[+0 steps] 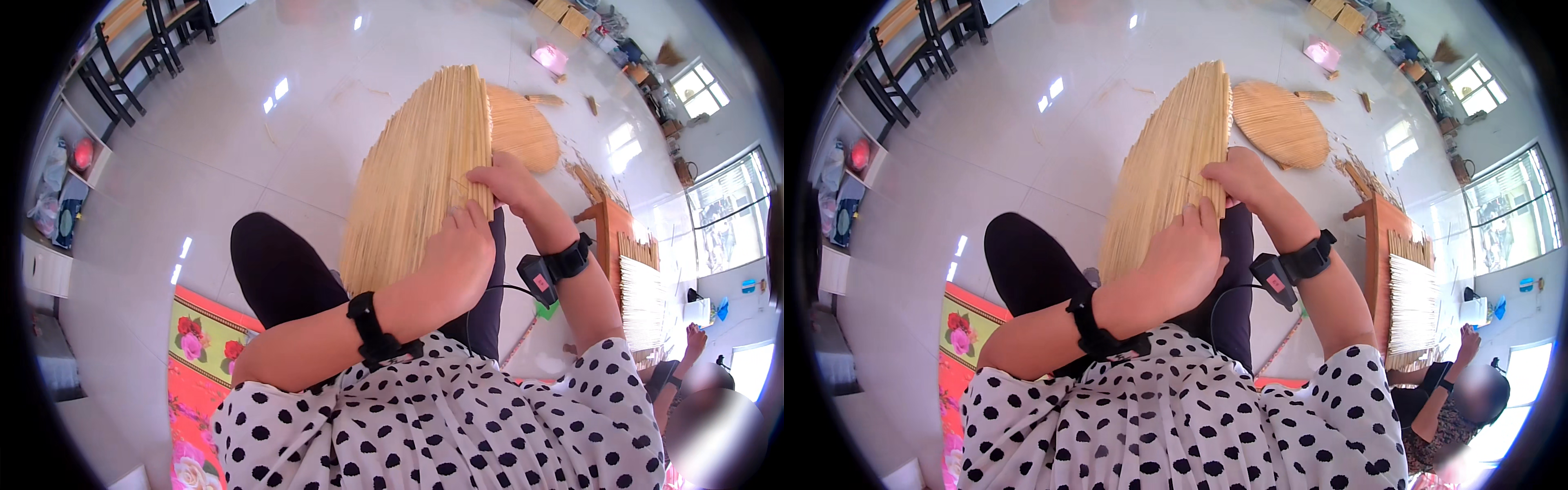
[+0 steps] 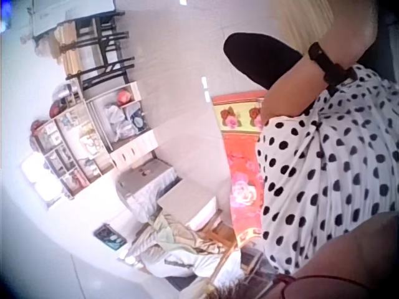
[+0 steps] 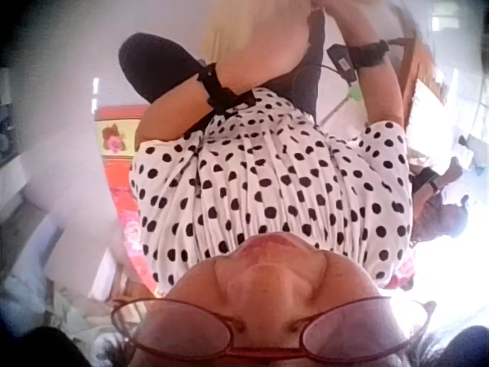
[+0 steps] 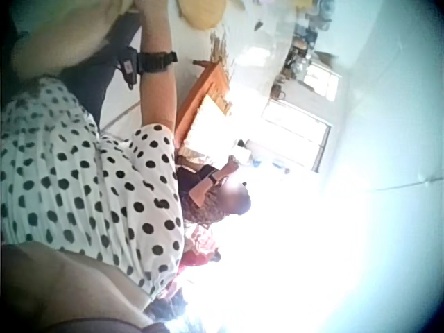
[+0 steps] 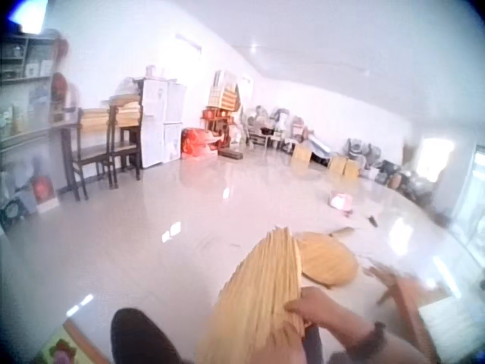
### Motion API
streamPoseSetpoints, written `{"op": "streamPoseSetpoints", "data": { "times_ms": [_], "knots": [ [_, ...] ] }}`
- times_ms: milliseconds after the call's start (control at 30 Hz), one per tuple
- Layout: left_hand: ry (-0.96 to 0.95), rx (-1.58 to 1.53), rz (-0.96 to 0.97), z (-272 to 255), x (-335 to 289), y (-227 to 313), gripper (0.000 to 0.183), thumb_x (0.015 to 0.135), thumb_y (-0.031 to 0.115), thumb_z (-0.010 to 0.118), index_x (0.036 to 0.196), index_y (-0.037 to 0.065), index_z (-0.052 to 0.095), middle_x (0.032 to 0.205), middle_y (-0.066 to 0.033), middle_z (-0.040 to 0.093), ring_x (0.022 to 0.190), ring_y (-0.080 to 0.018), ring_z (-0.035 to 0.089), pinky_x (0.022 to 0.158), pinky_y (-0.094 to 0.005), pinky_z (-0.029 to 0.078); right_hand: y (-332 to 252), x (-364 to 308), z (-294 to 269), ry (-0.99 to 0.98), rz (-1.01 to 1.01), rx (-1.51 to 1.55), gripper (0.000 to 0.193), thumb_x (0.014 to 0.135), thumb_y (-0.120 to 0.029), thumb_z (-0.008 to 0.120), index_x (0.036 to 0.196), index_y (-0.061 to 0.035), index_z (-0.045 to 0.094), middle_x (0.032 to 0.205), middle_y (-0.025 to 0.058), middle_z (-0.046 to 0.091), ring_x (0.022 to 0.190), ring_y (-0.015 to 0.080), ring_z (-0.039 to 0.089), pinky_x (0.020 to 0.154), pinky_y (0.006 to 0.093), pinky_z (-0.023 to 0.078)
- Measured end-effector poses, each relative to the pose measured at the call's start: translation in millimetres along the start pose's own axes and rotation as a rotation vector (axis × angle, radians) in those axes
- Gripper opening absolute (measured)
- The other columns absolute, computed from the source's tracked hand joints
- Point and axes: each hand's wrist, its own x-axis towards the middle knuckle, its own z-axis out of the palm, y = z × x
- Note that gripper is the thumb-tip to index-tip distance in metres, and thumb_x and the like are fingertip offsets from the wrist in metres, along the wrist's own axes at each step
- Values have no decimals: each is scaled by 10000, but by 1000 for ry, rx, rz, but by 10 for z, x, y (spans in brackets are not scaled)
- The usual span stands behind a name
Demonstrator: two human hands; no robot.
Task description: The person weaves a large, circular bamboo mat by hand, using a thin string to bind the bamboo strips together. They use scissors to trim the excess string and adjust the mat's shape. Another person is visible in the background working on a similar mat.
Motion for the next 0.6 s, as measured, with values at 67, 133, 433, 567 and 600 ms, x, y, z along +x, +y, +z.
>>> {"op": "streamPoseSetpoints", "data": {
  "times_ms": [67, 133, 433, 567, 600],
  "knots": [
    [-20, -98, 54, -25, -101, -52, 619, 777, 159, 736, 1211, -118, 392, 1030, -244, 537, 942, -366, 602, 760, -393, 518, 41, -53, 0, -20, 0, -5, 327, 816, -129, 585, 1087, 51, 619, 872, 90, 646, 679, 135, 628, 516, 252, 494],
    [-84, -145, 109, -73, -165, -96, 627, 773, 152, 742, 1220, -101, 382, 1048, -243, 524, 948, -370, 592, 771, -399, 511, 128, -84, -45, -36, -3, -4, 322, 815, -129, 585, 1078, 53, 625, 889, 86, 651, 707, 133, 625, 567, 256, 500],
    [-85, -340, 218, -21, -196, -151, 614, 782, 143, 733, 1258, -43, 392, 1141, -253, 487, 1020, -408, 568, 832, -433, 498, 154, -88, -155, 36, -90, -303, 324, 817, -139, 596, 1071, 59, 635, 893, 64, 669, 761, 129, 611, 685, 281, 490],
    [-193, -448, 187, -147, -165, -298, 615, 786, 150, 730, 1291, -3, 415, 1208, -265, 487, 1079, -404, 557, 859, -429, 498, 24, -83, -141, 82, -179, -347, 310, 804, -161, 606, 1020, 57, 650, 819, 74, 666, 712, 126, 601, 639, 300, 478],
    [-173, -442, 166, -219, -204, -398, 579, 794, 141, 719, 1283, 6, 440, 1220, -258, 495, 1072, -395, 566, 858, -425, 501, 13, -52, -93, 81, -216, -367, 297, 796, -162, 601, 993, 53, 658, 777, 79, 658, 669, 132, 595, 607, 308, 472]
  ]
}}
